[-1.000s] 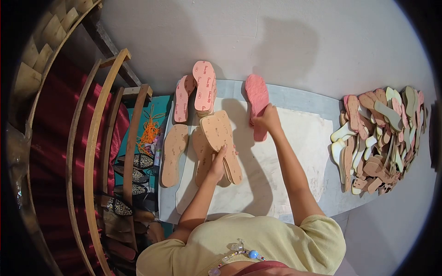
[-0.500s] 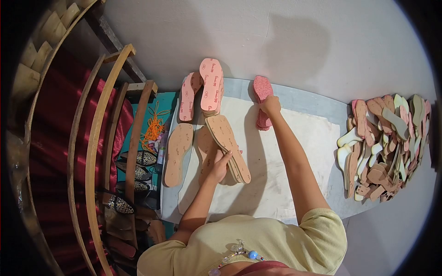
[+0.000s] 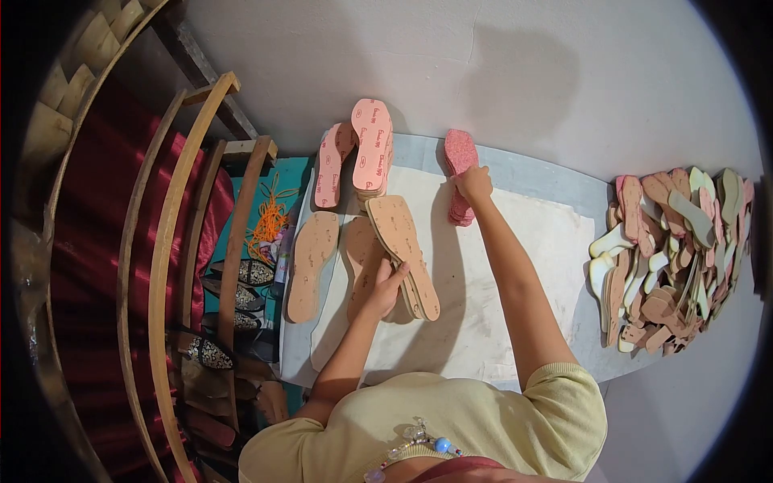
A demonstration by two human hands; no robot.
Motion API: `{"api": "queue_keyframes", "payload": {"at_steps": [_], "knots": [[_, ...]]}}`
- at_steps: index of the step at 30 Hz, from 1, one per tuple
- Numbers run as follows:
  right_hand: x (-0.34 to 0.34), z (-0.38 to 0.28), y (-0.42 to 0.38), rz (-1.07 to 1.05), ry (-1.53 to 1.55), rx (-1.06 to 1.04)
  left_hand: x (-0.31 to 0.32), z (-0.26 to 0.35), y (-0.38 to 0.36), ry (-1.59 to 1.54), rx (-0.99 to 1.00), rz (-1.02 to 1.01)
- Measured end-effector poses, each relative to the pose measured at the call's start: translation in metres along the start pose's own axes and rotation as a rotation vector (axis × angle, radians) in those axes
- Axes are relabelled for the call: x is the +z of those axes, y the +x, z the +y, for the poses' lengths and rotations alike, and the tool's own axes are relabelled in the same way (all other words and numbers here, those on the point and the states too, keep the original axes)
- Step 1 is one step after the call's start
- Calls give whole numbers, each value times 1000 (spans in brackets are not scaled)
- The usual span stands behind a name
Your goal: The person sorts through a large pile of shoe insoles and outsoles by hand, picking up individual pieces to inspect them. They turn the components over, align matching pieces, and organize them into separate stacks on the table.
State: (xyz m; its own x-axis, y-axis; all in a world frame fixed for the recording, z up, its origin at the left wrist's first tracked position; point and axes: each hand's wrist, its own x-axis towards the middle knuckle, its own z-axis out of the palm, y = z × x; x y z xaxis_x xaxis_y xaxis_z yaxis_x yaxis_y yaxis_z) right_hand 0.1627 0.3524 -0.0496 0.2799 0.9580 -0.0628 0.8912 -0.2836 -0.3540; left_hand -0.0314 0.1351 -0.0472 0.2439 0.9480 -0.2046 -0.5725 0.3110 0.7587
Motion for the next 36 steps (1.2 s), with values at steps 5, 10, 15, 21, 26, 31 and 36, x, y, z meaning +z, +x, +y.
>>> {"api": "queue_keyframes", "payload": {"at_steps": [5,10,15,21,26,31,36], "knots": [[1,5,-42,239,215,-424,-1,-4,-3,32,23,36],[-24,18,-153,-657,736,-463,7,-5,-3,77,96,95],[-47,9,-222,-595,891,-416,22,3,-12,163,125,19],[-46,11,-254,-533,732,-318,20,12,-46,218,129,122],[-39,-12,-279,-515,361,-244,-3,32,-94,162,147,210],[-3,-53,-283,-421,262,-247,-60,35,-133,334,264,462],[19,-91,-273,-413,222,-153,-73,55,-173,400,318,635]]}}
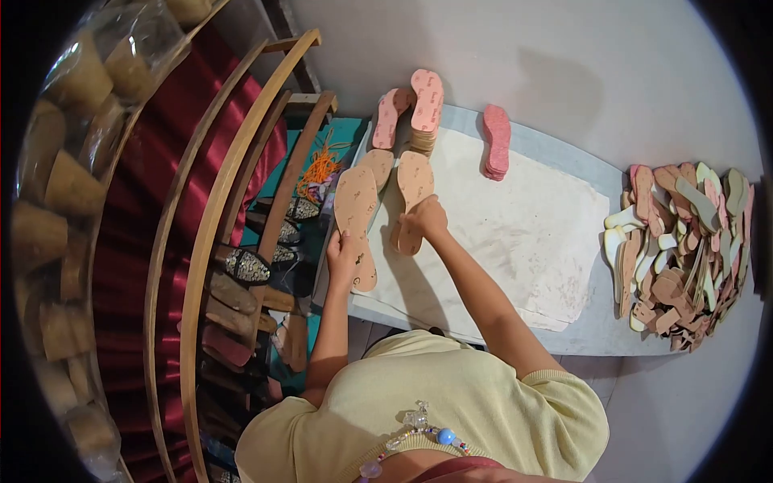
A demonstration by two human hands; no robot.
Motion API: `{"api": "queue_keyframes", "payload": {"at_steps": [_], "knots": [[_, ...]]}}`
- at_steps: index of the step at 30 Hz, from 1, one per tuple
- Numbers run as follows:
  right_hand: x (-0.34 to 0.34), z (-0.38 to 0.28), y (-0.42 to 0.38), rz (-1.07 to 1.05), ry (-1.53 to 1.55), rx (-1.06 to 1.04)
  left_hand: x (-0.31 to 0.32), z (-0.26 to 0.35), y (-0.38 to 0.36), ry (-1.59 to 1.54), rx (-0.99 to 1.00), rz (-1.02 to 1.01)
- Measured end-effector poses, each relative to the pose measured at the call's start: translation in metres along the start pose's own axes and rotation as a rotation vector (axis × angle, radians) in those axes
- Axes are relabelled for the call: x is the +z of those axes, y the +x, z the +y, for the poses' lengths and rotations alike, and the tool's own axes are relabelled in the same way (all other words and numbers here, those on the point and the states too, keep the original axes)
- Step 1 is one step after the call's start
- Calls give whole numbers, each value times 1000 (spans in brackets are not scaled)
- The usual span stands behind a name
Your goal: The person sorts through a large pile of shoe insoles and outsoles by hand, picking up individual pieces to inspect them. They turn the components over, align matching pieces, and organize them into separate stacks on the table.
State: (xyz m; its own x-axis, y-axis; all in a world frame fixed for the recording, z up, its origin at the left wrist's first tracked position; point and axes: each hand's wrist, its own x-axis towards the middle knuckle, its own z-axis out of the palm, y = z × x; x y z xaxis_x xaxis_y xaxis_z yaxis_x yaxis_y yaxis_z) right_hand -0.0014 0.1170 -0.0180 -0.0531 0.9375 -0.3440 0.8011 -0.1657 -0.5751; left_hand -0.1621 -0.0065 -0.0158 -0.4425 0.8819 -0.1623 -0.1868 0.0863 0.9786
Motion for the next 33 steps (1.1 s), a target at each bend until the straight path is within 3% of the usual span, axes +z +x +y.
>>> {"api": "queue_keyframes", "payload": {"at_steps": [6,12,19,28,33], "knots": [[21,-5,19,96,-62,116,-20,10,-17,2,27,-30],[28,-6,24,97,-88,86,-27,15,-31,219,84,-52],[32,-7,27,83,-102,40,-34,13,-30,184,40,-53],[29,-9,15,52,-26,89,-18,9,-20,431,46,-117],[26,9,2,108,39,77,15,9,-5,772,30,-169]]}}
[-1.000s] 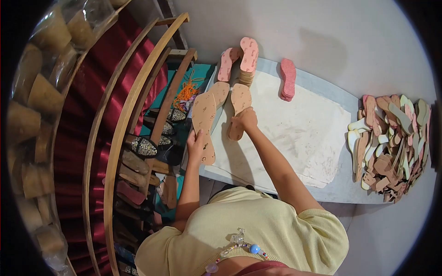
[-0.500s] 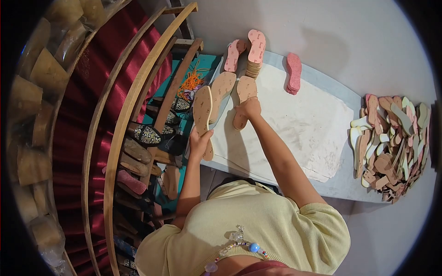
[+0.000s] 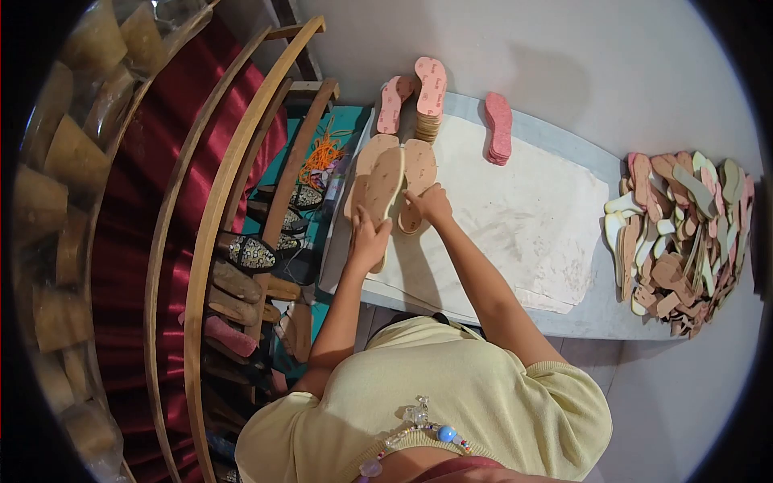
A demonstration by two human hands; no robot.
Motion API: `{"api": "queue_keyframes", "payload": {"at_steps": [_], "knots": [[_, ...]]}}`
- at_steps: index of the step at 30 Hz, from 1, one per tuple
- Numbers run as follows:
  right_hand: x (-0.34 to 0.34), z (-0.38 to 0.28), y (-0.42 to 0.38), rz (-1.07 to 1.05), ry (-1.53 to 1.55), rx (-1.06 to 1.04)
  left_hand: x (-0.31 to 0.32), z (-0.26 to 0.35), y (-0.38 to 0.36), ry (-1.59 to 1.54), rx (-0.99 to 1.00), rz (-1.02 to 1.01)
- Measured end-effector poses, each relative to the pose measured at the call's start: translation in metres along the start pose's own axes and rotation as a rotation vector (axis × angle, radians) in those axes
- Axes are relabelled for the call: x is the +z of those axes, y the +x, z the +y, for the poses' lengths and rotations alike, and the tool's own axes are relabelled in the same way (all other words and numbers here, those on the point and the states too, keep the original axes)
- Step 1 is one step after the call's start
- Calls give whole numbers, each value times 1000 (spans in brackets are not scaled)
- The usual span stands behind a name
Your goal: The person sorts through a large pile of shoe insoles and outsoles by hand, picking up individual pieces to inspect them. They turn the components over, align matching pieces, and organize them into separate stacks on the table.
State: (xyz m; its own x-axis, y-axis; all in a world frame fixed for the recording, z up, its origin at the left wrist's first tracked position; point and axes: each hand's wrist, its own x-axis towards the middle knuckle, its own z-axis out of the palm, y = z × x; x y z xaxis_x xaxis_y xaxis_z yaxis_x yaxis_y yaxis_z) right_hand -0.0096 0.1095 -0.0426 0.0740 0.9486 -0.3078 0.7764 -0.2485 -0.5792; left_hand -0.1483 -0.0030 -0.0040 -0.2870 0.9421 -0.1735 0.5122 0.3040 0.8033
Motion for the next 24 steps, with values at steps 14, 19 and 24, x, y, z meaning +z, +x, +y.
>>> {"api": "queue_keyframes", "payload": {"at_steps": [14,19,24], "knots": [[-18,134,-51,139,134,-68,58,42,59,453,144,271],[-7,144,-48,207,133,-135,18,31,70,570,132,388],[-10,117,-52,22,250,-104,-2,8,86,581,57,349]]}}
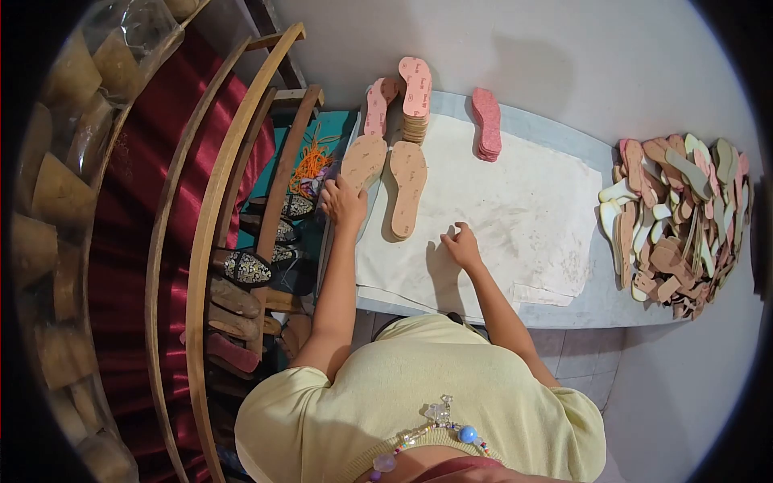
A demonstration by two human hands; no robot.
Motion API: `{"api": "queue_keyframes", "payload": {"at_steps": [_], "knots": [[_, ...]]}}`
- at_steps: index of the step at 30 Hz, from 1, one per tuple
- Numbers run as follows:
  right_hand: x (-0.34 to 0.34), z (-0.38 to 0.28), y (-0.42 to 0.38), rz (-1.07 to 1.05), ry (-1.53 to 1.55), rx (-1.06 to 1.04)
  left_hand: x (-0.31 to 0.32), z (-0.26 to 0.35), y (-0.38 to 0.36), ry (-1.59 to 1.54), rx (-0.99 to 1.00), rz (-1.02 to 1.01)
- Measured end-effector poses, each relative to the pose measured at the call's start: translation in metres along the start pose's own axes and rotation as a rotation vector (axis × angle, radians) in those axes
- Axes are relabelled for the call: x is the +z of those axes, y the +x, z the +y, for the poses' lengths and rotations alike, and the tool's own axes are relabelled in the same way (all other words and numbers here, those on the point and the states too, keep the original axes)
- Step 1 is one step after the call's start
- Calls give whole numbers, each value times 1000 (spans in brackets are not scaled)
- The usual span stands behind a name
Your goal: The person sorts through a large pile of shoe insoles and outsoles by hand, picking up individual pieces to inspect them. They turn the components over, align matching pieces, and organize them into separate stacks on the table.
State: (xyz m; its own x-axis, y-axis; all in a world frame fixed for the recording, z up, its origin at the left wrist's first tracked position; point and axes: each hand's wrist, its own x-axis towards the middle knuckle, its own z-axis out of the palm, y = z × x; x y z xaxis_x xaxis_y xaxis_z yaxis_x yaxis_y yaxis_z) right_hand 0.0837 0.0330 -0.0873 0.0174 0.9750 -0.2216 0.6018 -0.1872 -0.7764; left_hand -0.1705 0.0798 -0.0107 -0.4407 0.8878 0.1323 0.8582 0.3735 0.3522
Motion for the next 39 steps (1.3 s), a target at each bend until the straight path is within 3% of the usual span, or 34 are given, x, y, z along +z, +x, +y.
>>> {"api": "queue_keyframes", "payload": {"at_steps": [4,31,39], "knots": [[9,-7,-2,-34,13,-7,5,-9,8,3,-56,-16],[16,9,-8,36,65,-80,29,-13,13,-12,27,-109],[-1,26,-19,-34,286,-141,56,-25,13,177,99,41]]}}
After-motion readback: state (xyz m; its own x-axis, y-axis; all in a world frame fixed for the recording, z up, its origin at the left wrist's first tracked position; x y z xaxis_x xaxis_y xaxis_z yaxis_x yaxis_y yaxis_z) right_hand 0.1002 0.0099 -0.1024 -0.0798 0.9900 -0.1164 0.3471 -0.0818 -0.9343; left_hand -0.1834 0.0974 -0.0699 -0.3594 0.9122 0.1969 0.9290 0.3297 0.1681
